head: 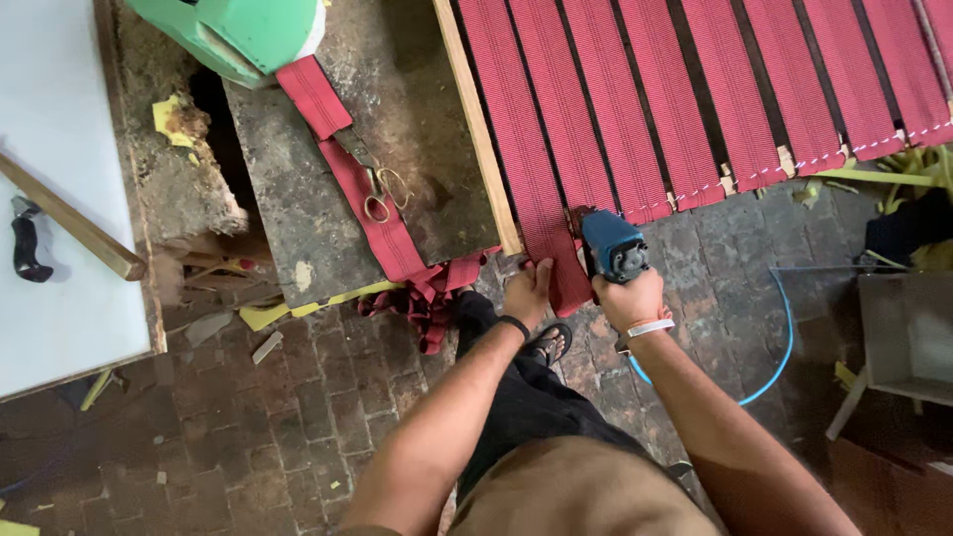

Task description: The person staples red elastic webbing strips onto a wooden frame using a pneumatic staple gun, pulling each strip taut across the frame. They trim excess webbing with scissors, hammer in loose staples, press the strips flat by hand, and weave crosswise webbing strips through the stapled ones.

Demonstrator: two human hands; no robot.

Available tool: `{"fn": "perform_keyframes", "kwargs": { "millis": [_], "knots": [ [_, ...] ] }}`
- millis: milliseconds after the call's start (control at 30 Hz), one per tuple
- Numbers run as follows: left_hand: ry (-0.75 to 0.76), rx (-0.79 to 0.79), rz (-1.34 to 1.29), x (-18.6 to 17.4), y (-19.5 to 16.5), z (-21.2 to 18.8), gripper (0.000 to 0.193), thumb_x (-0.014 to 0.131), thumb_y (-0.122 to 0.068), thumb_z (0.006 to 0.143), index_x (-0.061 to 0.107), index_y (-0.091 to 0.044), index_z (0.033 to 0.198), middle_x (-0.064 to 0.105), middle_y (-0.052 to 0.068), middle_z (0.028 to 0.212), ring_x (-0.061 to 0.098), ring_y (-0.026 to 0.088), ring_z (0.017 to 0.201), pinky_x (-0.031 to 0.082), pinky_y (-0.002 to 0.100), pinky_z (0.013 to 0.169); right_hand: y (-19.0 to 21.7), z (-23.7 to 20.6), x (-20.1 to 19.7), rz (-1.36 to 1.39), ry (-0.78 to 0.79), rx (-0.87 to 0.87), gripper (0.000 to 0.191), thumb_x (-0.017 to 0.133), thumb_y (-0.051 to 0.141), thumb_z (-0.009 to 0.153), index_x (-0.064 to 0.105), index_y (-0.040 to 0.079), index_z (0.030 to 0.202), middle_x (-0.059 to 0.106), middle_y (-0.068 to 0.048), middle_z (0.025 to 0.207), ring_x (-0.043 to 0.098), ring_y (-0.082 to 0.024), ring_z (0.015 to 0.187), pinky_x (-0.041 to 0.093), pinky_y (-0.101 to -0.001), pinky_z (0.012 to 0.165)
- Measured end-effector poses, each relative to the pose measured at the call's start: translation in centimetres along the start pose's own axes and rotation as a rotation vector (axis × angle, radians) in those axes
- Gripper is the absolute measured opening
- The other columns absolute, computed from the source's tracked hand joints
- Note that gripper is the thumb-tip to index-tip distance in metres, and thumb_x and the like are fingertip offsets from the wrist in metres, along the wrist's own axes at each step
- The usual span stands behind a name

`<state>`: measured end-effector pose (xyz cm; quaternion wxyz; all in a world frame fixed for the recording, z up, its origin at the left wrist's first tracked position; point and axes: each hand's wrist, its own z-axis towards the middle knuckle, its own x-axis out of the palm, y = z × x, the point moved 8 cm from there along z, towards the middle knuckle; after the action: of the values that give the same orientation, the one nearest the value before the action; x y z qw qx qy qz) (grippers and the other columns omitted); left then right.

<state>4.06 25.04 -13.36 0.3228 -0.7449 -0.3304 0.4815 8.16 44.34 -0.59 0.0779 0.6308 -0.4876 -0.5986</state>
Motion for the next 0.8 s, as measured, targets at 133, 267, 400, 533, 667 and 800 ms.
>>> {"fn": "perform_keyframes", "kwargs": {
  "millis": [133,267,400,533,667,800],
  "knots": [
    [-0.006,0.058,0.041,-1.1,-0.1,2.0,0.063,0.043,-0.059,0.103,0.067,-0.001,0.099,0.07,0.029,0.097,0.068,0.047,0.095,0.052,0.057,0.084,0.7,0.4,-0.4,-0.058,0.061,0.003,0.028,0.075,0.026,0.071,0.071,-0.001,0.079,0.07,-0.016,0.067,0.074,-0.027,0.067,0.056,-0.0437,0.065],
    [0.085,-0.058,0.142,-1.2,0.5,2.3,0.065,0.037,-0.063,0.1,0.071,-0.008,0.103,0.071,0.026,0.099,0.067,0.047,0.098,0.05,0.059,0.086,2.2,-0.3,-0.2,-0.169,0.215,-0.04,0.032,0.077,0.03,0.069,0.074,0.0,0.078,0.071,-0.017,0.066,0.075,-0.029,0.066,0.058,-0.0439,0.066],
    [0.117,-0.093,0.156,-0.9,0.2,2.0,0.064,0.033,-0.06,0.103,0.072,-0.011,0.101,0.074,0.021,0.1,0.069,0.045,0.099,0.052,0.058,0.087,3.9,-2.3,0.6,-0.299,0.286,-0.113,0.036,0.079,0.032,0.069,0.075,-0.002,0.079,0.07,-0.021,0.066,0.075,-0.031,0.066,0.058,-0.0433,0.068],
    [0.152,-0.149,0.208,-0.5,1.0,2.1,0.056,0.036,-0.055,0.104,0.072,-0.012,0.099,0.073,0.019,0.1,0.068,0.044,0.098,0.05,0.059,0.086,4.4,-3.0,0.9,-0.224,0.304,-0.055,0.033,0.077,0.032,0.068,0.076,0.001,0.081,0.072,-0.017,0.064,0.076,-0.03,0.063,0.058,-0.0443,0.064],
    [0.136,-0.11,0.129,-0.3,1.1,2.3,0.043,0.044,-0.044,0.101,0.071,-0.011,0.099,0.074,0.02,0.1,0.069,0.044,0.096,0.052,0.058,0.084,4.7,-3.1,1.7,-0.243,0.331,-0.052,0.034,0.077,0.033,0.07,0.076,0.001,0.083,0.072,-0.016,0.064,0.076,-0.03,0.063,0.059,-0.0437,0.064],
    [0.144,-0.09,0.181,-0.1,1.1,2.3,0.043,0.043,-0.044,0.099,0.071,-0.011,0.1,0.074,0.019,0.101,0.069,0.043,0.097,0.052,0.058,0.085,4.4,-2.8,2.1,-0.342,0.295,-0.005,0.036,0.077,0.033,0.072,0.076,-0.001,0.081,0.073,-0.02,0.067,0.078,-0.032,0.07,0.06,-0.0446,0.07]
  ]
}}
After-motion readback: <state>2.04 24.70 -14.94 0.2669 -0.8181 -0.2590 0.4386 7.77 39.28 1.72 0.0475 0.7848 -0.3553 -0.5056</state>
